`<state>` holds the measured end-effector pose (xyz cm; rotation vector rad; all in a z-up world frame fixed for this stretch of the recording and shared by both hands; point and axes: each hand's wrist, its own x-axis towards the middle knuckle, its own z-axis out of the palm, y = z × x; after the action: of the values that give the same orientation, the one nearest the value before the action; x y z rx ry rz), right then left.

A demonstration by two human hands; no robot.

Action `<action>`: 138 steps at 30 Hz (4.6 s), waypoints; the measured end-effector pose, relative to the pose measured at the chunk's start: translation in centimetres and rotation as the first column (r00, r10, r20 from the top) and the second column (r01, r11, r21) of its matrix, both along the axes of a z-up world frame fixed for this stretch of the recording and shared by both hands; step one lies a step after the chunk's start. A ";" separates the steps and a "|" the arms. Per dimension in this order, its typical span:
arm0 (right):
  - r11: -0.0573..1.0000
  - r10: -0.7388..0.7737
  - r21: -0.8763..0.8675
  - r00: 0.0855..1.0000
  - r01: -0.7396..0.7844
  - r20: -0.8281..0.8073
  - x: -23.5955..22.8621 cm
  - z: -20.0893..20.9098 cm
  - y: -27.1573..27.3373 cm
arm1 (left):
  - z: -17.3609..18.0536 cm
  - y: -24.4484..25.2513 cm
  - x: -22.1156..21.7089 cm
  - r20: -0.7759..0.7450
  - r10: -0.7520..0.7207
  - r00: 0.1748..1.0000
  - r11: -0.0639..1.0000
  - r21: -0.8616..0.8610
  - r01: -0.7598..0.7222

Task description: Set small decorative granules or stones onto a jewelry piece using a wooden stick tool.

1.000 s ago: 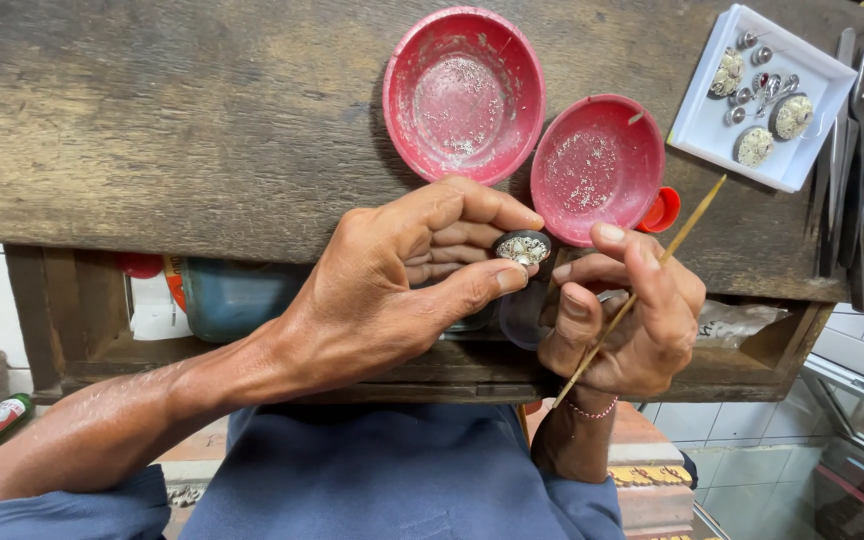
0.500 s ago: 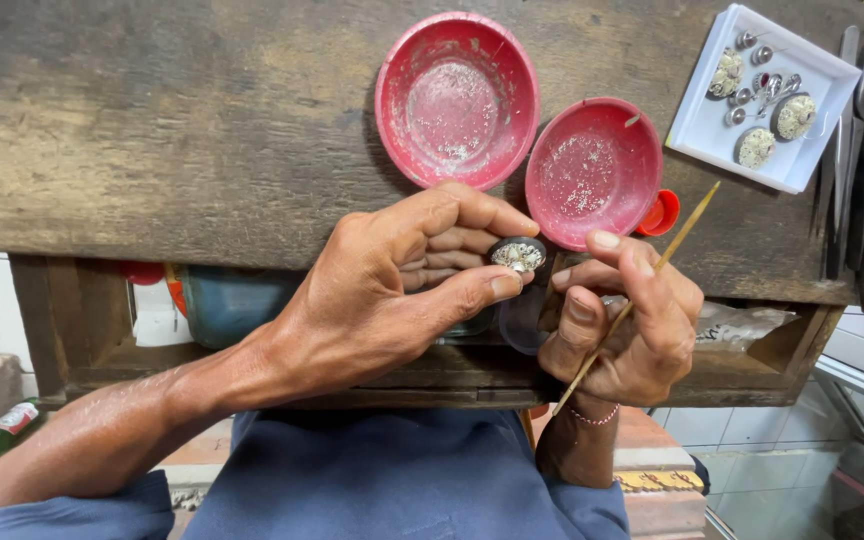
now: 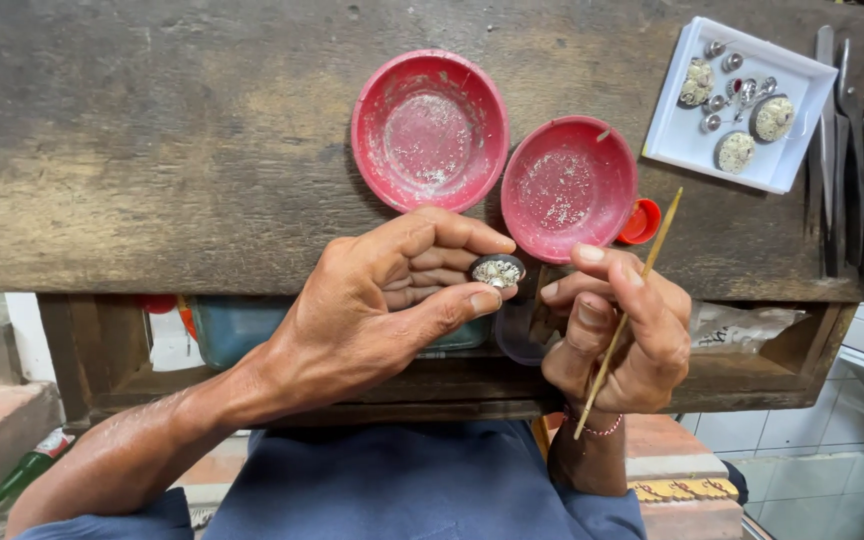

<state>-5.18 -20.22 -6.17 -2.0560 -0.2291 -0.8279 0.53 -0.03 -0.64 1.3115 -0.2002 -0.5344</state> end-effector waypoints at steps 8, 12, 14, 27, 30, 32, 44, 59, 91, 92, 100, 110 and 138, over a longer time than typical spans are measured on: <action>0.998 -0.037 0.057 0.999 0.035 0.038 0.4 0.0 -0.2 | -0.1 -0.2 0.1 0.020 -0.007 1.000 0.998 0.069 0.005; 0.988 -0.130 0.095 0.990 0.125 0.050 0.9 -0.2 -1.2 | 0.1 -0.2 0.3 -0.029 -0.012 1.000 0.998 0.065 0.014; 0.987 -0.141 0.082 0.988 0.135 0.069 0.6 -0.2 -2.1 | 0.2 -0.2 0.3 -0.058 -0.018 0.998 0.998 0.061 0.022; 0.974 -0.222 0.050 0.972 0.219 0.073 3.1 1.4 -6.0 | 0.4 -0.2 0.7 -0.100 -0.051 0.994 0.997 0.053 0.056; 0.968 -0.231 0.102 0.973 0.229 0.010 3.2 1.7 -5.2 | 0.4 -0.1 0.8 -0.097 -0.063 0.993 0.996 0.058 0.069; 0.960 -0.240 0.141 0.971 0.241 -0.026 3.1 1.8 -4.6 | 0.3 -0.1 0.8 -0.101 -0.070 0.992 0.995 0.064 0.077; 0.948 -0.313 0.045 0.948 0.315 -0.048 3.0 1.0 -5.0 | 0.3 0.0 1.0 -0.054 -0.102 0.993 0.992 0.062 0.105; 0.947 -0.321 -0.040 0.944 0.318 -0.077 3.0 1.0 -5.1 | 0.1 0.0 1.0 -0.033 -0.094 0.995 0.993 0.062 0.096; 0.911 -0.361 0.165 0.924 0.378 -0.122 3.4 1.7 -3.5 | -0.2 0.0 0.7 -0.044 -0.066 0.997 0.997 0.025 0.067; 0.912 -0.360 0.164 0.925 0.376 -0.121 3.6 1.6 -3.5 | -0.1 0.0 0.8 -0.043 -0.065 0.997 0.998 0.023 0.066; 0.923 -0.279 0.279 0.960 0.264 0.013 3.6 1.6 -2.8 | 0.1 0.1 0.8 -0.026 -0.016 1.000 0.999 -0.045 0.015; 0.966 -0.110 0.241 0.992 0.094 0.056 2.7 2.6 2.1 | -0.6 0.4 0.5 -0.014 0.024 1.000 0.998 -0.051 -0.025; 0.968 -0.088 0.248 0.977 0.039 0.193 3.5 1.6 4.9 | -0.9 0.7 0.3 0.033 0.032 0.999 0.995 -0.092 -0.029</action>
<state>-1.63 -15.33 -4.55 -1.7584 -0.1647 -1.0540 0.79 0.63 -1.49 1.2329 -0.2300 -0.4717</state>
